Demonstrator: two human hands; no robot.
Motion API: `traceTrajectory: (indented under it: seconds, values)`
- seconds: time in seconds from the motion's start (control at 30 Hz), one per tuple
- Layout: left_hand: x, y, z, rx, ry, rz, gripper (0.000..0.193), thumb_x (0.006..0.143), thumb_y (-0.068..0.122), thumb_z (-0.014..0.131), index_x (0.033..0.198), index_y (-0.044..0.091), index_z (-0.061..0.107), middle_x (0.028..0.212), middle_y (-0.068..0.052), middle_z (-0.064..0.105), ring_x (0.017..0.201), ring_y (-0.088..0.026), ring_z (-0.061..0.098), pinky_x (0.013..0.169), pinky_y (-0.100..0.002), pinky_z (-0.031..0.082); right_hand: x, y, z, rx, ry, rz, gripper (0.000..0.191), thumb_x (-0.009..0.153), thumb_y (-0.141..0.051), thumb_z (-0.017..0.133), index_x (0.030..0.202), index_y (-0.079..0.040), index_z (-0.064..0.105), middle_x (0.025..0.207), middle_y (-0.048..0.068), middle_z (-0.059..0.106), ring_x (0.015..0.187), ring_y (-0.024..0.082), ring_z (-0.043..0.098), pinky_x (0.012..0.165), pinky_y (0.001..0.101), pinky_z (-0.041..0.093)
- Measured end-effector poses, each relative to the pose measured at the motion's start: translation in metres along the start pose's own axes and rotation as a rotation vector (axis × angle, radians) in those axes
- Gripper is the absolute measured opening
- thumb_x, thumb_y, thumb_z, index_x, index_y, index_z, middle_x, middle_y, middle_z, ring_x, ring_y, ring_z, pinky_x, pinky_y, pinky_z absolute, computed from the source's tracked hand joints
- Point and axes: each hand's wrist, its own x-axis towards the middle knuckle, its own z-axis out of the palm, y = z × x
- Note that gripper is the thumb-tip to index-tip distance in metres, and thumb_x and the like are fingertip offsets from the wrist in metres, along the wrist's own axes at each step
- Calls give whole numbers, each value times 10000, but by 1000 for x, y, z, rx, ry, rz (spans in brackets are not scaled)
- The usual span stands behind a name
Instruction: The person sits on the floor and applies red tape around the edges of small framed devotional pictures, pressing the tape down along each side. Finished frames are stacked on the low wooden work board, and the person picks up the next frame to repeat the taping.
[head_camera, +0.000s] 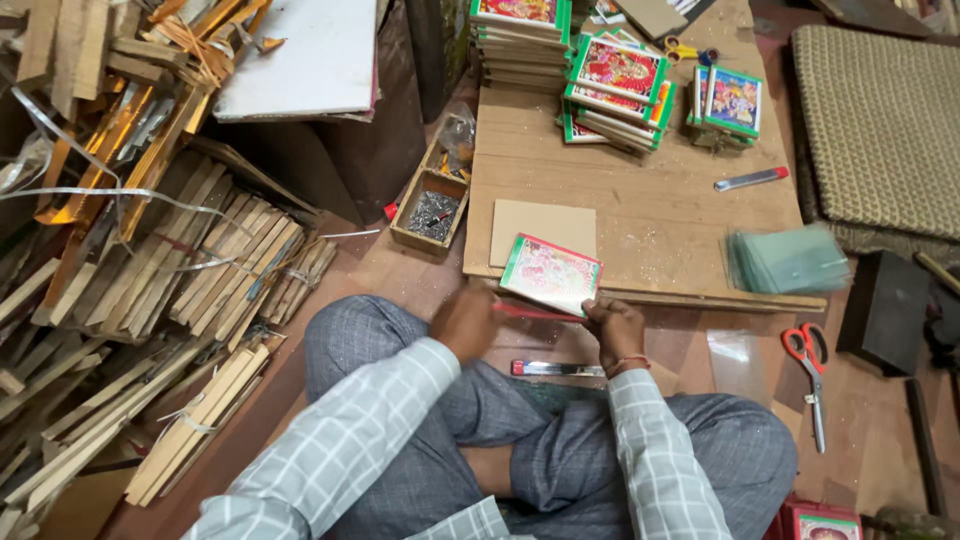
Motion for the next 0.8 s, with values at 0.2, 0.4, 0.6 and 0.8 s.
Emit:
traceTrajectory:
  seconds: [0.2,0.4,0.6,0.8]
  values:
    - [16,11,-16,-8,-8,-274,345,759,292,860,832,-28,753,915,-267,718,899,-438,714,799,-499,576,6,3,-2,-19,-59,29,20,898,-8,699,893,11,705,867,47,698,768,143,676,732,280,602]
    - [24,2,-12,-175,73,-316,389,678,297,902,819,-30,749,894,-273,730,877,-418,734,794,-486,568,8,1,-2,-42,-45,55,79,929,-46,697,961,24,711,910,57,710,801,148,690,753,289,597]
    - [25,-10,-1,-184,107,-269,397,711,290,877,878,-36,725,932,-272,734,906,-424,728,782,-490,561,-8,10,-8,56,31,-97,183,890,32,648,1064,83,679,977,125,738,857,211,737,787,317,634]
    - [30,-16,7,-220,100,-191,443,755,377,848,819,-39,711,854,-291,714,845,-437,713,738,-499,543,-18,33,-3,-175,-17,-382,438,809,169,680,1214,50,564,1090,136,717,916,178,697,796,292,591]
